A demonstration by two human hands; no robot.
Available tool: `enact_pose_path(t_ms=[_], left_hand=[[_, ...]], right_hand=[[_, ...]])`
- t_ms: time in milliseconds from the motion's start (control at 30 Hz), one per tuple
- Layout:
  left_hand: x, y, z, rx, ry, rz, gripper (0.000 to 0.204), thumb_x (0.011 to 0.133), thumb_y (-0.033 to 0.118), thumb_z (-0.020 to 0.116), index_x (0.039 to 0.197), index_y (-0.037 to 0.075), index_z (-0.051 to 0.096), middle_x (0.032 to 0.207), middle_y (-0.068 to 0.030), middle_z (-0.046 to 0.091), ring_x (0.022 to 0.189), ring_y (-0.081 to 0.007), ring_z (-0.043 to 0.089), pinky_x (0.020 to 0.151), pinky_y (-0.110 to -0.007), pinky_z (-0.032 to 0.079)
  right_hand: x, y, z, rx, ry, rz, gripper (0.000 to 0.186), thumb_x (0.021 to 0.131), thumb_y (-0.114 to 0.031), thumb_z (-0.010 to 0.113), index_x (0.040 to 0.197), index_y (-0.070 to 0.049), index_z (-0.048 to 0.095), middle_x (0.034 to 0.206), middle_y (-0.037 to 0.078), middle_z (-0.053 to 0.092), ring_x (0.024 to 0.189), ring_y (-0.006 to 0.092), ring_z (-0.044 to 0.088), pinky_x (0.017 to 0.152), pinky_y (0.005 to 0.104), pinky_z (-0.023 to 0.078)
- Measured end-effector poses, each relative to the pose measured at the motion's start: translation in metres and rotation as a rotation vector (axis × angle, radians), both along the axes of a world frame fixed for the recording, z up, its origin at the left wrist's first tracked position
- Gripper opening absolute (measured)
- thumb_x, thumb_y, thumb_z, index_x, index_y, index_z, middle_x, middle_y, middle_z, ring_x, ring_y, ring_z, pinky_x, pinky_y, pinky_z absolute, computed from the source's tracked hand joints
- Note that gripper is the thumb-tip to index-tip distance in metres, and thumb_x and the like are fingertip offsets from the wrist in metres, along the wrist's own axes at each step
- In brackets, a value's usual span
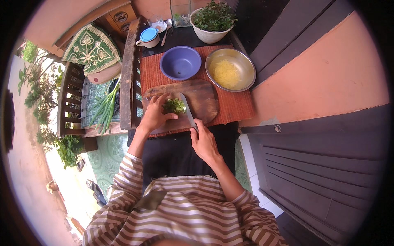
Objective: The person chops green onions on a wooden cutting board using a knife. The chopped pieces are gathered and transferred into a blue bowl. The person then continues chopping more green onions.
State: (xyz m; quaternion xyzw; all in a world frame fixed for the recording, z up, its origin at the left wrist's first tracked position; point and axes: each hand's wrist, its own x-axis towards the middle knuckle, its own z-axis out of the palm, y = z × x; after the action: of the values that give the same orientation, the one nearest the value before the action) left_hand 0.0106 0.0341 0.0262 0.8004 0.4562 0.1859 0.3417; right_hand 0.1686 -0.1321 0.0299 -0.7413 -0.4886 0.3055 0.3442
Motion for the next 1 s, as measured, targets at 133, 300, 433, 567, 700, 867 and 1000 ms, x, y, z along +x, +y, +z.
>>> enact_pose_path(t_ms=[133,300,433,567,700,867,1000], left_hand=[[0.009,-0.010,-0.004,-0.023,-0.070,0.040,0.069,0.069,0.009,0.088,0.132,0.006,0.060,0.119,-0.0143,0.060,0.093,-0.0282,0.068,0.082,-0.038,0.058],[0.013,-0.015,-0.012,-0.029,-0.253,0.093,0.052,0.072,0.002,0.083,0.122,0.003,0.067,0.109,-0.0137,0.062,0.085,-0.0253,0.069,0.074,-0.035,0.059],[0.013,-0.020,-0.011,-0.063,-0.274,0.156,0.046,0.076,-0.002,0.080,0.120,0.000,0.068,0.100,-0.0138,0.062,0.081,-0.0242,0.069,0.071,-0.033,0.059],[0.014,-0.026,-0.010,-0.143,-0.356,0.221,0.043,0.078,-0.003,0.078,0.119,0.001,0.069,0.098,-0.0124,0.063,0.081,-0.0203,0.069,0.071,-0.032,0.059],[0.029,-0.001,0.006,-0.117,-0.436,0.204,0.043,0.079,-0.001,0.079,0.121,0.002,0.070,0.100,-0.0118,0.066,0.085,-0.0176,0.070,0.073,-0.032,0.058],[0.063,0.063,0.027,-0.049,-0.467,0.194,0.047,0.078,-0.003,0.076,0.124,0.004,0.069,0.094,-0.0128,0.071,0.082,-0.0179,0.070,0.076,-0.033,0.057],[0.070,0.107,0.017,0.030,-0.260,0.129,0.046,0.081,-0.001,0.073,0.127,0.004,0.067,0.100,-0.0176,0.076,0.093,-0.0205,0.074,0.084,-0.034,0.057]], right_hand=[[-0.004,0.002,0.007,-0.030,0.019,0.023,0.032,0.100,-0.019,0.054,0.130,-0.007,0.048,0.101,0.028,0.066,0.093,0.0481,0.064,0.080,0.0533,0.050],[-0.009,0.003,0.005,0.004,0.040,0.059,0.032,0.100,-0.017,0.055,0.129,-0.006,0.049,0.099,0.027,0.067,0.092,0.0472,0.065,0.079,0.0528,0.050],[-0.012,0.004,0.009,-0.010,0.087,0.059,0.032,0.099,-0.016,0.056,0.128,-0.005,0.049,0.097,0.027,0.067,0.091,0.0463,0.066,0.078,0.0511,0.051],[-0.012,0.003,0.019,-0.005,0.102,0.060,0.031,0.099,-0.015,0.057,0.127,-0.005,0.049,0.096,0.027,0.067,0.090,0.0460,0.066,0.077,0.0499,0.051],[0.000,0.025,0.043,0.060,0.077,0.055,0.029,0.099,-0.015,0.056,0.125,-0.005,0.049,0.097,0.027,0.067,0.090,0.0462,0.066,0.077,0.0504,0.051],[0.027,0.087,0.059,0.103,-0.121,0.057,0.030,0.099,-0.017,0.053,0.127,-0.006,0.049,0.096,0.027,0.066,0.091,0.0474,0.065,0.081,0.0550,0.050],[0.042,0.121,0.063,-0.006,-0.393,0.061,0.035,0.099,-0.019,0.052,0.132,-0.008,0.051,0.100,0.027,0.064,0.093,0.0472,0.065,0.082,0.0557,0.051]])
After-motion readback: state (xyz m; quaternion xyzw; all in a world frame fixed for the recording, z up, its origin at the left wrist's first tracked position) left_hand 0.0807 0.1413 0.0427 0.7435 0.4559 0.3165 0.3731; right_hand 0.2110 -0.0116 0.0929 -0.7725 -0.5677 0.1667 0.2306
